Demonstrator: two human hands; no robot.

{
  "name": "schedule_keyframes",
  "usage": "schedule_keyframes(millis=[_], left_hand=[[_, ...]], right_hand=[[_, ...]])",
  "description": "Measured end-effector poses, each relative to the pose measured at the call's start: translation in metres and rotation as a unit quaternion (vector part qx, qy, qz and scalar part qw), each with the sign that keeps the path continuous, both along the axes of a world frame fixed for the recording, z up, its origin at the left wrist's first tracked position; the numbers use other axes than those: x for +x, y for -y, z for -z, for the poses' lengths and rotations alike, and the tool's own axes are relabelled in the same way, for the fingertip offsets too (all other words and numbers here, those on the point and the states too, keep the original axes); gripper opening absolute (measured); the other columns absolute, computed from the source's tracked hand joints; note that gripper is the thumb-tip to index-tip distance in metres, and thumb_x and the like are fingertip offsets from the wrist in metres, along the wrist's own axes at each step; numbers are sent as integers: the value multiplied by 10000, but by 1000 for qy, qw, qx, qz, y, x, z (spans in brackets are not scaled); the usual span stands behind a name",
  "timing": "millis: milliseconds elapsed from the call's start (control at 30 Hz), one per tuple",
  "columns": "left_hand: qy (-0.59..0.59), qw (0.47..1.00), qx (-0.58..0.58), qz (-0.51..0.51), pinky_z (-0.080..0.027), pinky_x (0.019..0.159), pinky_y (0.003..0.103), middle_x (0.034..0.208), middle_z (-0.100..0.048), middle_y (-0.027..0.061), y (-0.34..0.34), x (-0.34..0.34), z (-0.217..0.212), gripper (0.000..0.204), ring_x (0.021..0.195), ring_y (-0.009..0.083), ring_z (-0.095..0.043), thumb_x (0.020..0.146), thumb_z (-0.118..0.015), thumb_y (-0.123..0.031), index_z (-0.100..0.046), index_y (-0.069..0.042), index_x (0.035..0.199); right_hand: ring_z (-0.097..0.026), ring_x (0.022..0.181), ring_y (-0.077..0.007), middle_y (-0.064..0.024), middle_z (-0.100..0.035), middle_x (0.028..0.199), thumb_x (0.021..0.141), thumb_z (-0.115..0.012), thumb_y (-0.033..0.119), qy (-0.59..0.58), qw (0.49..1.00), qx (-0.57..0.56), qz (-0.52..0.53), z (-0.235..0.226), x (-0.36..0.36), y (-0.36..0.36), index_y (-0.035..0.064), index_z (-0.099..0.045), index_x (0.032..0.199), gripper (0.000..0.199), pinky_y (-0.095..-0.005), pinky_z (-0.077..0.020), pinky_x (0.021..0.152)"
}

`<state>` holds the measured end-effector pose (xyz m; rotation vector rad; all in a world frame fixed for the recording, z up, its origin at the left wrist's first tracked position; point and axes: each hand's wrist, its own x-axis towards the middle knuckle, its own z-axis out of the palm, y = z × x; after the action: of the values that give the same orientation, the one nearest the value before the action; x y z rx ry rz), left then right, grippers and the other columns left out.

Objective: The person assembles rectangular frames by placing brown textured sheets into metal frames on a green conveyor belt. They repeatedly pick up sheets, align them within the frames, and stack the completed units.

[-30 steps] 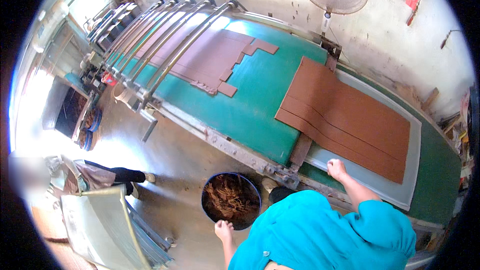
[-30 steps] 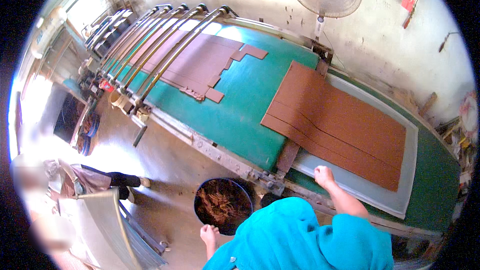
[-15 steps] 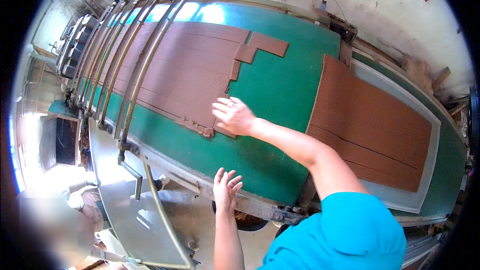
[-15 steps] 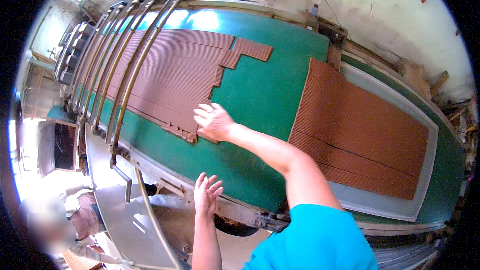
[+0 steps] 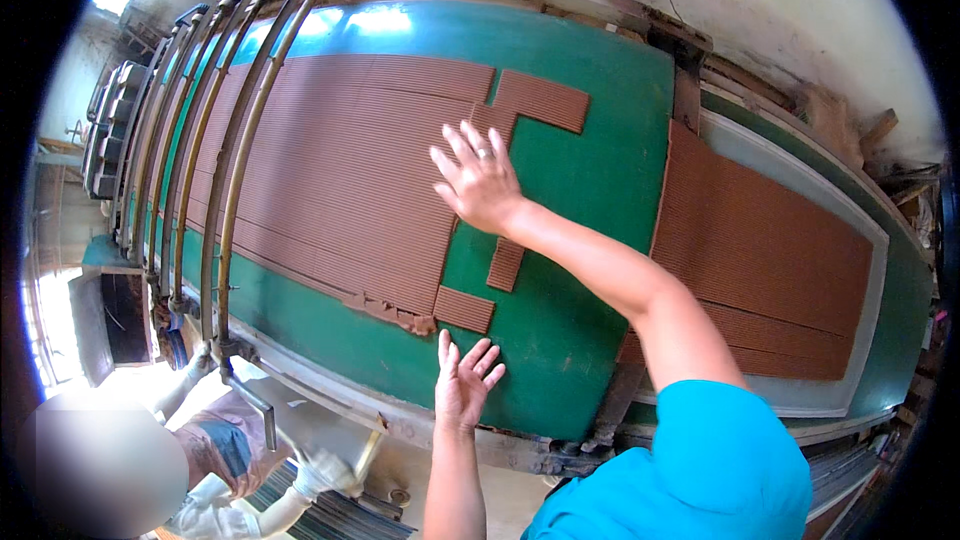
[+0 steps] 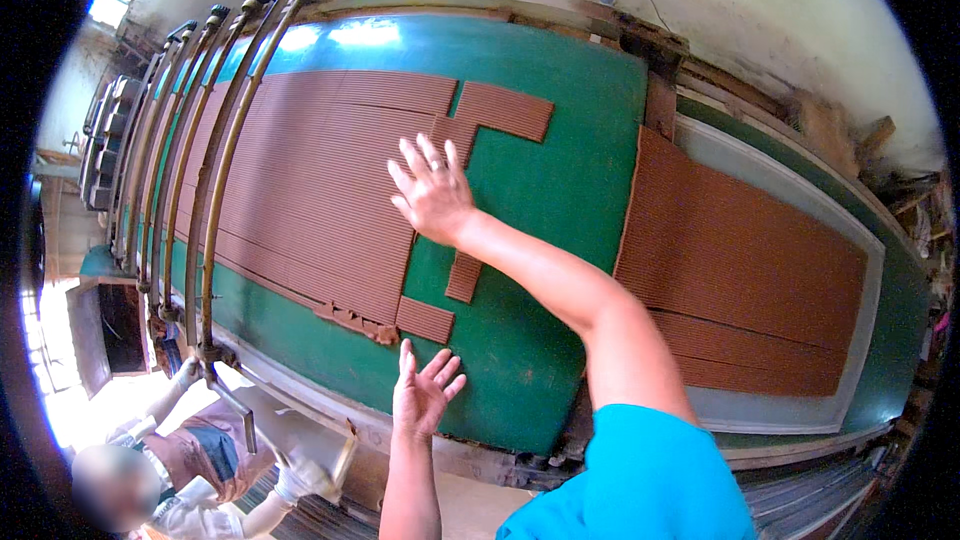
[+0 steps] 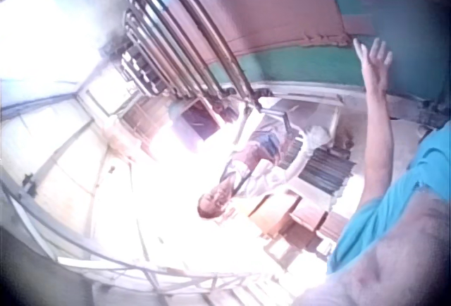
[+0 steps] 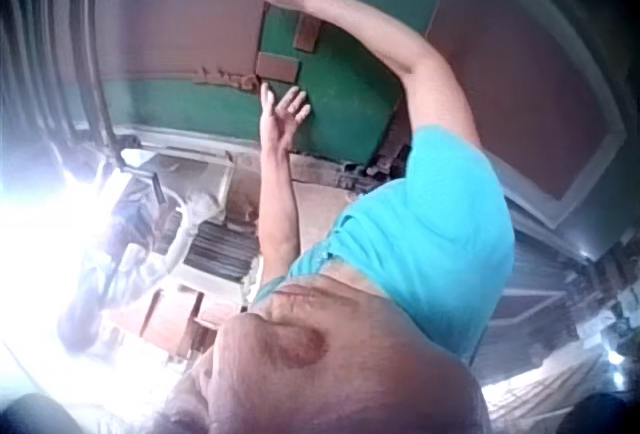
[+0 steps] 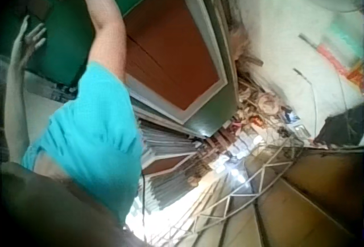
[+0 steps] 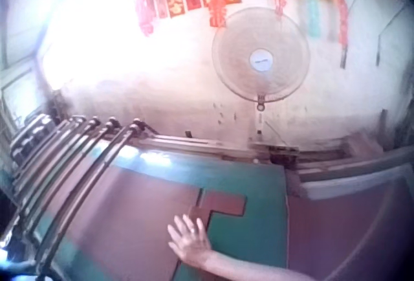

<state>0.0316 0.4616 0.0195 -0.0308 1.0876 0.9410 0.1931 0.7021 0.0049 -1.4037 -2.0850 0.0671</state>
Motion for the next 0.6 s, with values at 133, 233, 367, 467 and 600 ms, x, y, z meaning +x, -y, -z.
schedule_keyframes(millis=[133,233,367,467,600], left_hand=[[-4,1000,-18,11,-376,920,548,1383,-281,258,0,12,2,647,1200,385,-400,910,-477,-411,-65,-408,1409],[-1,1000,-22,8,-383,913,548,1350,-319,266,4,16,5,640,1177,391,-421,904,-484,-424,-84,-405,1403],[12,999,-35,12,-388,908,550,1310,-368,255,13,23,8,635,1159,385,-438,898,-490,-434,-95,-409,1395],[16,999,-40,28,-394,901,552,1279,-404,248,13,30,7,630,1140,381,-455,899,-487,-433,-94,-417,1391],[11,998,-43,47,-398,898,539,1294,-396,256,21,46,6,613,1139,372,-462,917,-448,-437,-67,-404,1396]], right_hand=[[-267,1317,-347,-128,-335,1414,886,-445,361,138,983,-91,84,31,12,-41,80,-419,1324,521,-610,-105,1045],[-407,1227,-330,-107,-464,1322,839,-499,304,143,985,17,91,52,50,-7,43,-574,1165,424,-632,-164,1016],[-433,1195,-298,-78,-514,1271,852,-510,333,74,996,6,57,30,88,11,72,-626,1081,367,-626,-176,1015],[-421,1208,-285,-69,-514,1274,892,-438,390,49,990,-20,130,19,119,-50,122,-607,1116,388,-594,-217,1013],[-450,1159,-307,-76,-520,1249,882,-386,496,-28,951,-192,239,23,159,-85,159,-591,1143,473,-485,-315,980]])
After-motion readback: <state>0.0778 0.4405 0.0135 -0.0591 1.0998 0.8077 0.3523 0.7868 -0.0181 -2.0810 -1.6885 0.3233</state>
